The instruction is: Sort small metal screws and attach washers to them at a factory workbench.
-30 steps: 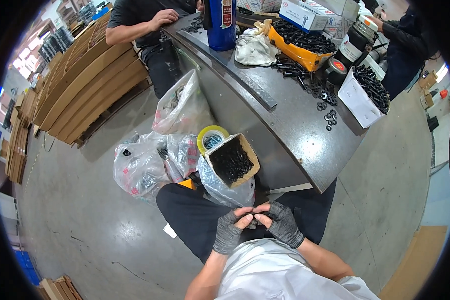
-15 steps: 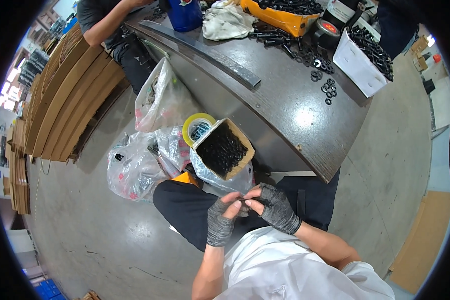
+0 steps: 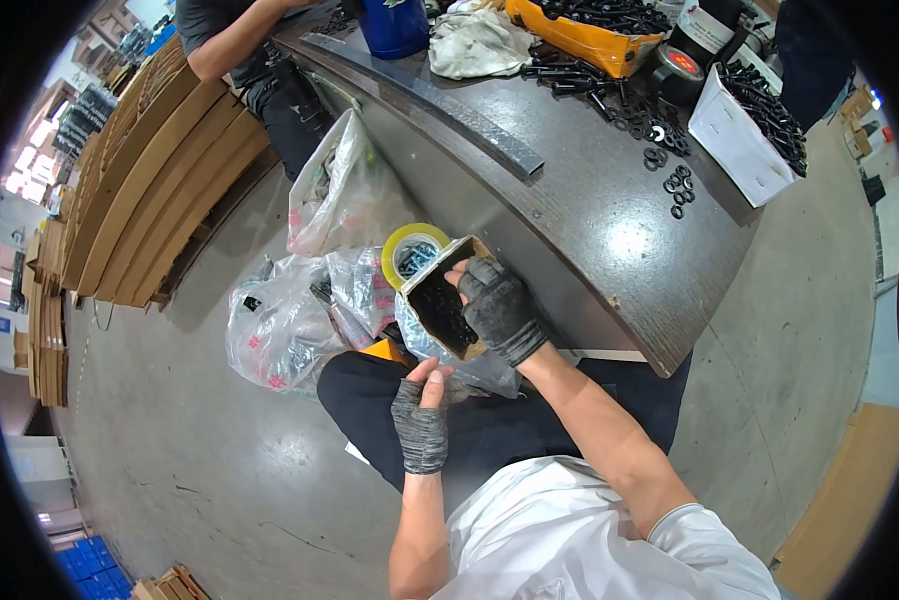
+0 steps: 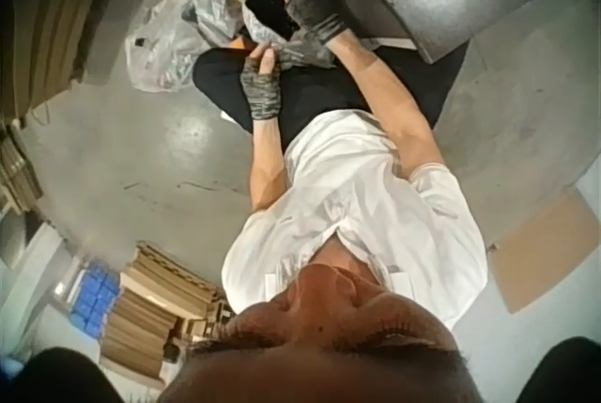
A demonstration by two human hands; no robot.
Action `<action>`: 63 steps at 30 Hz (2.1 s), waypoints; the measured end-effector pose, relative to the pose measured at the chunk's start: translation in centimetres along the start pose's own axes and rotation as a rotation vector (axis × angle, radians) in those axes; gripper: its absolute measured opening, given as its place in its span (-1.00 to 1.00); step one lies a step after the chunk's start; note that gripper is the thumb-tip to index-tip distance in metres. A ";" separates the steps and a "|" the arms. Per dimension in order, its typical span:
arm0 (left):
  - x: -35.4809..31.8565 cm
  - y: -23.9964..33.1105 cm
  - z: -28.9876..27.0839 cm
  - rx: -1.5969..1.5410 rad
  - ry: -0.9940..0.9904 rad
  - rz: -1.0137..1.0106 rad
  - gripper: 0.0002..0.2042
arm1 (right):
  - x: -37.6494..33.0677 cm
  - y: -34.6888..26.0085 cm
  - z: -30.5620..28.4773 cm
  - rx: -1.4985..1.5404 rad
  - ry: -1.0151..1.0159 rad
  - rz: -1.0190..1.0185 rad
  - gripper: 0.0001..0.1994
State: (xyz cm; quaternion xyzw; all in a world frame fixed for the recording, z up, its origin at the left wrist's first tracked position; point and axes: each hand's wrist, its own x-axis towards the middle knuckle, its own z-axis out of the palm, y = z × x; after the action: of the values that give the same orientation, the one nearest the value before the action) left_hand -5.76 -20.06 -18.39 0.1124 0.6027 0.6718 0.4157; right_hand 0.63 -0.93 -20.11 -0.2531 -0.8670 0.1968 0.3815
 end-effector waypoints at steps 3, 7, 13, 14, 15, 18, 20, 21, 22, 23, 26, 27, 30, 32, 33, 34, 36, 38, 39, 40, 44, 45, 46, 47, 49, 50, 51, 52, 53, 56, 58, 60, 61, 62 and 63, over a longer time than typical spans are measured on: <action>-0.4 0.2 -0.5 -0.018 0.006 -0.009 -0.64 | 0.4 1.1 1.3 -0.047 -0.053 -0.060 -0.69; -0.3 0.5 -0.9 -0.119 -0.042 -0.100 -0.67 | 1.2 2.6 1.8 -0.127 -0.137 -0.141 -0.65; 0.2 -0.1 -1.6 -0.146 -0.066 -0.087 -0.70 | 1.0 2.7 2.4 -0.143 -0.144 -0.224 -0.79; 0.2 -0.1 -1.6 -0.129 -0.068 -0.078 -0.71 | 0.8 2.6 2.4 -0.144 -0.136 -0.252 -0.79; 0.3 -0.1 -1.7 -0.136 -0.068 -0.073 -0.71 | 0.7 2.7 2.4 -0.142 -0.161 -0.233 -0.79; 0.1 0.1 -1.6 -0.146 -0.076 -0.082 -0.72 | 0.9 2.8 2.0 -0.144 -0.180 -0.244 -0.78; -0.1 0.1 -1.6 -0.153 -0.081 -0.069 -0.72 | 1.0 2.6 2.1 -0.136 -0.189 -0.222 -0.77; -0.1 -0.1 -1.7 -0.153 -0.081 -0.064 -0.72 | 0.9 2.5 2.2 -0.126 -0.199 -0.196 -0.77; -0.1 -0.2 -1.7 -0.142 -0.078 -0.062 -0.72 | 0.8 2.5 2.3 -0.126 -0.194 -0.202 -0.77; -0.1 -0.2 -1.7 -0.131 -0.074 -0.061 -0.72 | 0.6 2.5 2.3 -0.110 -0.160 -0.202 -0.77; -0.5 0.1 -1.6 -0.147 -0.069 -0.078 -0.72 | 0.6 2.0 2.1 -0.069 -0.144 -0.168 -0.74; -0.3 -0.4 -1.9 -0.099 -0.069 -0.050 -0.72 | 0.7 1.8 2.0 -0.099 -0.158 -0.154 -0.72; -0.4 -0.6 -1.9 -0.093 -0.070 -0.044 -0.72 | 0.8 1.5 1.5 -0.149 -0.192 -0.147 -0.67; -0.5 -0.4 -1.6 -0.111 -0.073 -0.056 -0.72 | 0.7 1.8 1.5 -0.170 -0.204 -0.156 -0.64; -0.5 -0.3 -1.5 -0.131 -0.073 -0.069 -0.71 | 0.5 2.0 1.6 -0.188 -0.217 -0.157 -0.63; -0.4 -0.4 -1.6 -0.129 -0.073 -0.063 -0.71 | 0.6 1.9 1.7 -0.202 -0.229 -0.162 -0.61; -0.3 -0.8 -1.8 -0.079 -0.071 -0.042 -0.71 | 0.3 1.4 1.7 -0.243 -0.242 -0.169 -0.60; -0.5 -0.4 -1.4 -0.110 -0.081 -0.050 -0.71 | 0.1 1.3 1.5 -0.289 -0.253 -0.176 -0.59; -0.5 -0.2 -1.2 -0.142 -0.089 -0.065 -0.71 | 0.0 1.4 1.2 -0.247 -0.237 -0.156 -0.58; -0.6 -0.2 -1.1 -0.141 -0.089 -0.059 -0.71 | 0.1 1.3 1.0 -0.201 -0.223 -0.136 -0.57; -0.6 -0.4 -1.2 -0.087 -0.065 -0.022 -0.69 | 0.1 0.1 -1.2 0.001 -0.138 -0.084 -0.56; -0.6 -0.4 -1.5 -0.039 -0.038 -0.006 -0.67 | -0.4 -0.8 -2.1 0.008 -0.139 -0.089 -0.56; -0.6 -0.3 -1.4 -0.042 -0.035 0.001 -0.67 | -0.9 -2.2 -3.6 0.101 -0.097 0.001 -0.61; -0.4 -0.2 -1.3 0.056 -0.011 0.076 -0.59 | -1.7 -3.0 -4.5 0.199 -0.055 0.090 -0.66; 0.6 0.1 -0.4 0.147 -0.008 0.158 -0.51 | -4.3 -3.5 -6.4 0.337 0.035 0.199 -0.70; 1.5 0.0 0.0 0.134 -0.003 0.163 -0.40 | -6.2 -3.3 -6.9 0.323 0.057 0.264 -0.68; 2.3 -0.2 0.4 0.121 0.000 0.169 -0.29 | -8.1 -2.8 -7.1 0.309 0.081 0.329 -0.65; 3.1 -0.7 0.5 0.120 -0.008 0.179 -0.29 | -10.3 -2.3 -6.8 0.306 0.092 0.322 -0.65; 4.2 -1.4 0.5 0.155 -0.029 0.177 -0.22 | -12.4 -1.6 -6.3 0.448 0.058 0.543 -0.63; 5.8 -2.6 0.6 0.208 -0.058 0.211 -0.12 | -12.0 -1.1 -6.1 0.728 0.008 0.907 -0.54; 6.1 -3.5 0.6 0.097 -0.086 0.185 -0.10 | -11.2 -0.5 -4.9 0.909 0.019 0.910 -0.50; 6.5 -3.9 0.9 0.051 -0.110 0.195 -0.10 | -11.9 2.3 -1.7 1.026 0.072 0.934 -0.50; 6.4 -3.4 1.1 0.013 -0.090 0.157 -0.12 | -11.0 2.5 -1.1 1.152 0.098 0.964 -0.49; 6.2 -3.1 1.3 -0.027 -0.072 0.119 -0.14 | -10.6 2.6 -1.1 1.156 0.100 0.946 -0.49; 6.8 -3.8 1.2 -0.009 -0.075 0.147 -0.18 | -10.4 2.6 -1.4 1.229 0.023 1.020 -0.50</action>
State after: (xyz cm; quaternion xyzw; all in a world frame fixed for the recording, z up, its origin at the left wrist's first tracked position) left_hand -7.64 -14.74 -23.84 0.1795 0.5739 0.6984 0.3880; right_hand 8.44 -4.73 -26.48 -0.3647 -0.3767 0.7873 0.3245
